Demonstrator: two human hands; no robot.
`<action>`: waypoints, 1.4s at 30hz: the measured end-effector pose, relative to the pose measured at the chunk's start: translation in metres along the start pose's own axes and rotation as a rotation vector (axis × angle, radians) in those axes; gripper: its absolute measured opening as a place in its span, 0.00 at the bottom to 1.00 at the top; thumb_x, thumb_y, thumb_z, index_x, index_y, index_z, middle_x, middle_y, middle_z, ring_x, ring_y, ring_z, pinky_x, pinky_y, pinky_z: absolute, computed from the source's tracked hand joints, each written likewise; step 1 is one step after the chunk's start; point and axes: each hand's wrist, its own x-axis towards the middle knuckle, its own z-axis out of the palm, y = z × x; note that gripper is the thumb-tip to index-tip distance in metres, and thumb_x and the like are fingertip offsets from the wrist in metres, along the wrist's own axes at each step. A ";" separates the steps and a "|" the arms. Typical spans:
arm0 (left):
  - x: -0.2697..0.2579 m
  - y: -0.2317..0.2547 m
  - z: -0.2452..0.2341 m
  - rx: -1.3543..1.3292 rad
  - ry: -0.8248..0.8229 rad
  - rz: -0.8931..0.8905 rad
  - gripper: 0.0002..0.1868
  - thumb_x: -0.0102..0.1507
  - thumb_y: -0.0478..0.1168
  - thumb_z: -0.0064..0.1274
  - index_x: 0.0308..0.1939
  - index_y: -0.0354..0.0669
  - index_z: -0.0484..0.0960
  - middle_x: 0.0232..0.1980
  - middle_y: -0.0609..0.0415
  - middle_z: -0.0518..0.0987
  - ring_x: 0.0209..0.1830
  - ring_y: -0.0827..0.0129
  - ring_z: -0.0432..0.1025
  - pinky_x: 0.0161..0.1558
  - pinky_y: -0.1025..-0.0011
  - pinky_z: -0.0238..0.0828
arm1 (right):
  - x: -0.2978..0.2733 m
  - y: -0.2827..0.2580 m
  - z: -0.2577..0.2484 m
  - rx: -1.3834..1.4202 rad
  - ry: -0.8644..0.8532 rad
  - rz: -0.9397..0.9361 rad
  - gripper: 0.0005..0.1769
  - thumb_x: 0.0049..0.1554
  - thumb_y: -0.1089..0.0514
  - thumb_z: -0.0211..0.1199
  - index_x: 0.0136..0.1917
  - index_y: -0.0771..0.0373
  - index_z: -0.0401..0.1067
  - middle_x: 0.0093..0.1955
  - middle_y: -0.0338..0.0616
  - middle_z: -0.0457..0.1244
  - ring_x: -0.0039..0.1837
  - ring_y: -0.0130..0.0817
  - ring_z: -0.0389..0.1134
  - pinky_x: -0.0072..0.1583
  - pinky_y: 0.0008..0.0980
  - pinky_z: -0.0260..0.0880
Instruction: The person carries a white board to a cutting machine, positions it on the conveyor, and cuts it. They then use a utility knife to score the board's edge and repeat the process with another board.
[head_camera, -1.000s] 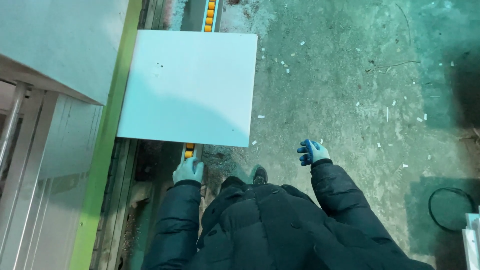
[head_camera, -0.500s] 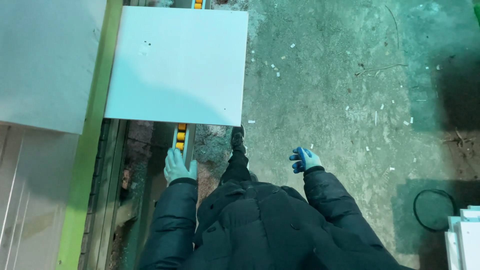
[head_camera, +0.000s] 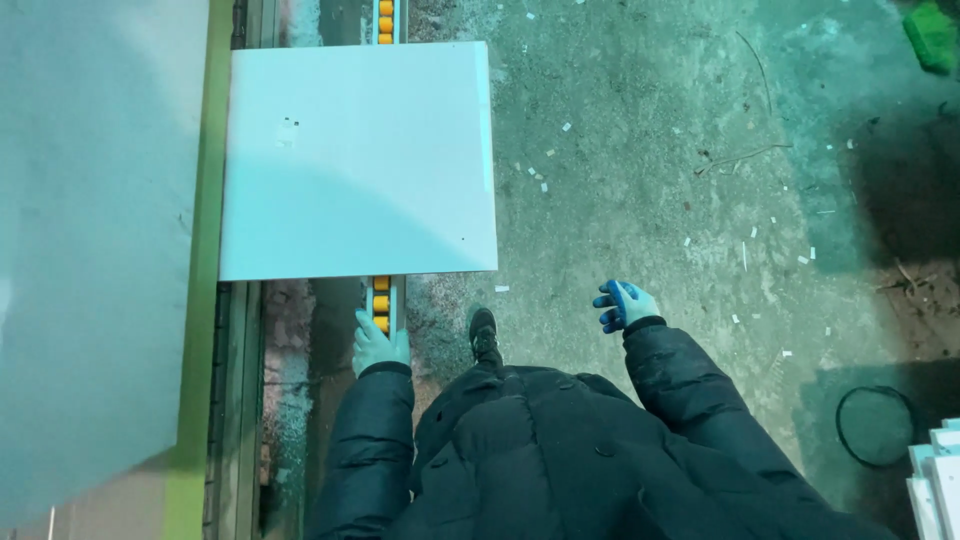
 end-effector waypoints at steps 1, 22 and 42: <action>0.017 0.005 0.000 -0.024 -0.061 -0.036 0.64 0.69 0.69 0.61 0.98 0.44 0.47 0.85 0.37 0.72 0.79 0.43 0.76 0.68 0.44 0.83 | 0.004 -0.013 0.015 -0.005 -0.009 -0.012 0.24 0.76 0.41 0.67 0.68 0.64 0.81 0.55 0.64 0.76 0.37 0.55 0.78 0.35 0.56 0.87; 0.196 0.091 0.000 -0.087 -0.052 0.025 0.64 0.64 0.71 0.68 0.93 0.46 0.55 0.74 0.46 0.75 0.72 0.49 0.80 0.65 0.50 0.87 | 0.134 -0.135 0.127 -0.034 -0.078 0.068 0.24 0.75 0.41 0.66 0.70 0.63 0.81 0.56 0.66 0.76 0.39 0.60 0.78 0.36 0.59 0.85; 0.444 0.262 -0.024 0.029 -0.167 -0.256 0.69 0.63 0.81 0.62 0.98 0.60 0.45 0.82 0.50 0.73 0.78 0.48 0.77 0.66 0.38 0.81 | 0.432 -0.403 0.137 0.016 -0.151 0.032 0.22 0.75 0.43 0.67 0.68 0.64 0.82 0.57 0.65 0.77 0.39 0.59 0.79 0.37 0.60 0.87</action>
